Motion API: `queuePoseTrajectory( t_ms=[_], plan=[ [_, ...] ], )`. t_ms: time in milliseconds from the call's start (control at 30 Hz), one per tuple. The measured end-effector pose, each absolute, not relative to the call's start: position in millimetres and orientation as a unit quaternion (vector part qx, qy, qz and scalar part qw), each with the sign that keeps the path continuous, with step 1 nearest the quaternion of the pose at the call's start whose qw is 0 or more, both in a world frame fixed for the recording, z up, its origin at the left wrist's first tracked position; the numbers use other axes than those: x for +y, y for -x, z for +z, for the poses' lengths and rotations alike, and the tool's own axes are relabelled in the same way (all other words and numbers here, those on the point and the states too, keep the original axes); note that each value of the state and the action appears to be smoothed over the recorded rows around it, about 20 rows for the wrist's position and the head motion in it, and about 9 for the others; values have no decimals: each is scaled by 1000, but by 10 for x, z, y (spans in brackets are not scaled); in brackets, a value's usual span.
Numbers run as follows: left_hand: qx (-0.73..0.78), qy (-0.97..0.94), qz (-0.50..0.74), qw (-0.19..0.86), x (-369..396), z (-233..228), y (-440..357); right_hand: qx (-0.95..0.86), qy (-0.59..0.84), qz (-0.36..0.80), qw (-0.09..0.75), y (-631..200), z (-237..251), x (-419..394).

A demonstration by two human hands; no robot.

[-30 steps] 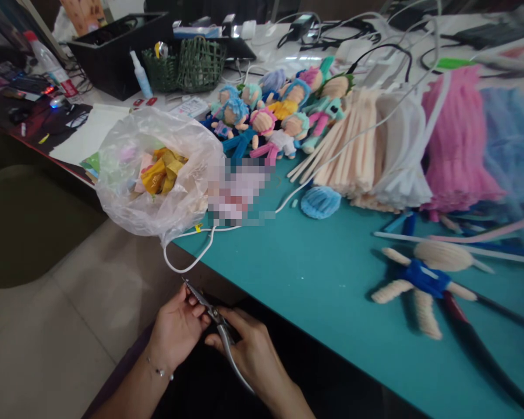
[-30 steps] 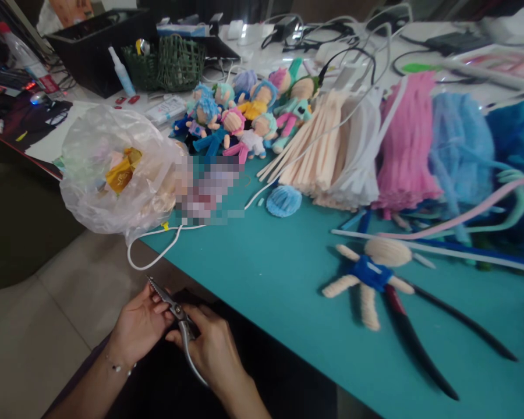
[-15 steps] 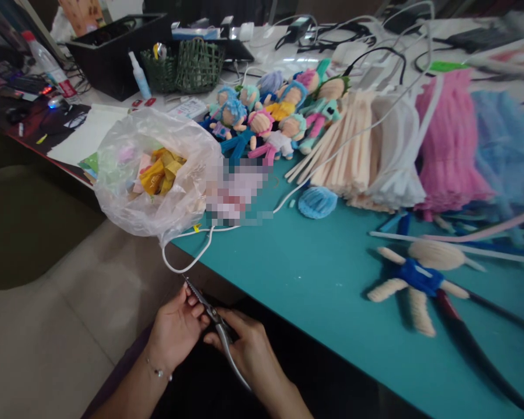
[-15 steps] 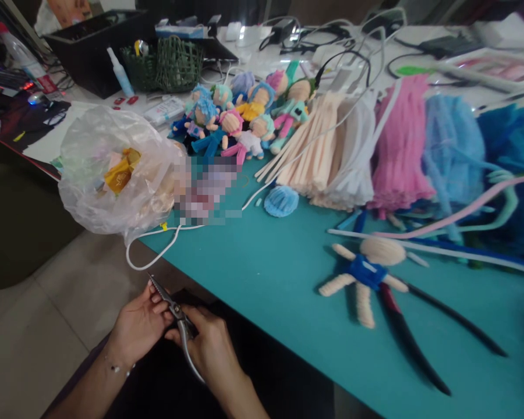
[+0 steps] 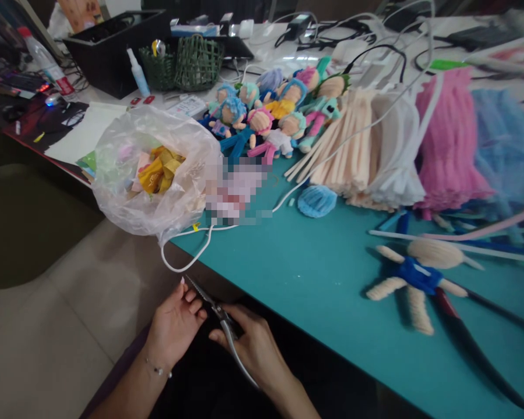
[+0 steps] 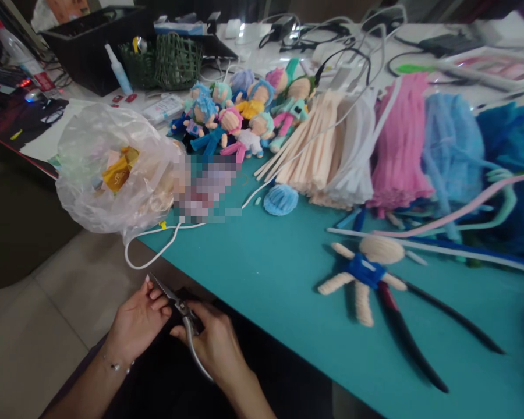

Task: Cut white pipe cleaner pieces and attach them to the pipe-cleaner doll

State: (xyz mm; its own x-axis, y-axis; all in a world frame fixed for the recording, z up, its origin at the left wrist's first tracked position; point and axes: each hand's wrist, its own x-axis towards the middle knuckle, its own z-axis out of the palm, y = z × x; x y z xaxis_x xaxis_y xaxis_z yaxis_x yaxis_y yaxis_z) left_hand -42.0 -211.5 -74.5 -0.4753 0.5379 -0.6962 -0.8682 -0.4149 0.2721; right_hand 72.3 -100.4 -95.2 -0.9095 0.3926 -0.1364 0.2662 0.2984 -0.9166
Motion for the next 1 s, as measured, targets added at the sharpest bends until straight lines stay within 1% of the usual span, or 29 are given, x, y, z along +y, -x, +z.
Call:
queuePoseTrajectory(
  t_ms=[200, 433, 767, 1000],
  plan=[
    [330, 258, 799, 431, -2116, -744, 426, -802, 186, 563, 74, -741, -957, -1020],
    [335, 269, 799, 421, -2135, -762, 436, -803, 172, 566, 63, -751, -964, -1012],
    [342, 255, 798, 426, -2138, -761, 434, -811, 170, 555, 72, -755, -1038, -1033],
    [348, 266, 799, 412, -2139, -766, 447, -804, 167, 567, 68, -739, -970, -1054]
  ],
)
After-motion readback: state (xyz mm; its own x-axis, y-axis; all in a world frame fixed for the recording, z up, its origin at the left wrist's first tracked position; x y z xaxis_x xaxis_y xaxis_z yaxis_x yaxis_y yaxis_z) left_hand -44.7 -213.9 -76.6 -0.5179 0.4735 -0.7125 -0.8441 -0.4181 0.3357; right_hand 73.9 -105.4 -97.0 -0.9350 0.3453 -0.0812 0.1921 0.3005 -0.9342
